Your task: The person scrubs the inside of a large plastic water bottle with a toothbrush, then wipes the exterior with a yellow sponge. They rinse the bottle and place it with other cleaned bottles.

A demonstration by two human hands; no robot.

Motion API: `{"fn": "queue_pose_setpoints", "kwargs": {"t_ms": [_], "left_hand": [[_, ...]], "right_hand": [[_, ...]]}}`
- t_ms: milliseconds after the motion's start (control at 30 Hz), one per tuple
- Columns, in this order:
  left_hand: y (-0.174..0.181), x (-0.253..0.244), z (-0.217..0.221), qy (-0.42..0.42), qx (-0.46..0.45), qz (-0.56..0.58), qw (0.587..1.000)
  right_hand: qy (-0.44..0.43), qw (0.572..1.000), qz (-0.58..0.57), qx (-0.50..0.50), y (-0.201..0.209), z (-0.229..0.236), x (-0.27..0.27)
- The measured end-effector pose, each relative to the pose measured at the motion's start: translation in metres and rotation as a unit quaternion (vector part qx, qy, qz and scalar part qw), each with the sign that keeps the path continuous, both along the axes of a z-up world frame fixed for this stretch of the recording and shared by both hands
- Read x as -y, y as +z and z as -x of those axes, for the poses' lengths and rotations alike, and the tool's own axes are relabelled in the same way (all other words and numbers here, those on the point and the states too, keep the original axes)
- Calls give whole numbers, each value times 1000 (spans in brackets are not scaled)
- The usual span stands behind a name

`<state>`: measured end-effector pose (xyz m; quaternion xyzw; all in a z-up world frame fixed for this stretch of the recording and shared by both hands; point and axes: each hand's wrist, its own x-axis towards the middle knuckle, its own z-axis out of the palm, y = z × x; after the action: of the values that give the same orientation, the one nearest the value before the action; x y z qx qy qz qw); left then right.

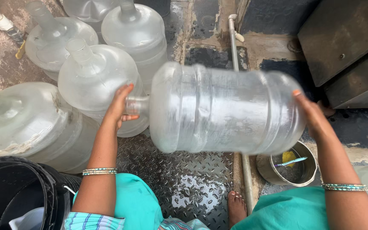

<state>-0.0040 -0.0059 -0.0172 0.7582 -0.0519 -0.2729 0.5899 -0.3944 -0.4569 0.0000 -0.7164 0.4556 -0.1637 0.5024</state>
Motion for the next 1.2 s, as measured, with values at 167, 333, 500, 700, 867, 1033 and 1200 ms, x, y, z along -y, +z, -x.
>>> {"fn": "queue_pose_setpoints", "kwargs": {"t_ms": [167,333,500,700,867,1033,1200], "left_hand": [[-4,6,10,-5,-14,-63,998],[59,-9,5,19,227,329,917],[64,-17,2,1,142,478,867],[29,-9,-9,81,92,351,928],[8,-16,-13,50,-27,90,994],[3,-6,1,-43,-48,-134,989],[53,-20,10,-9,105,103,989]], "right_hand": [[17,998,-27,-52,7,-2,-15],[138,935,117,306,67,17,-14],[154,878,100,443,76,25,-28],[88,879,62,464,47,-3,-24],[99,929,-77,349,15,-6,-17],[58,994,-84,-50,3,-18,-21],[67,988,25,136,30,0,-17]]}}
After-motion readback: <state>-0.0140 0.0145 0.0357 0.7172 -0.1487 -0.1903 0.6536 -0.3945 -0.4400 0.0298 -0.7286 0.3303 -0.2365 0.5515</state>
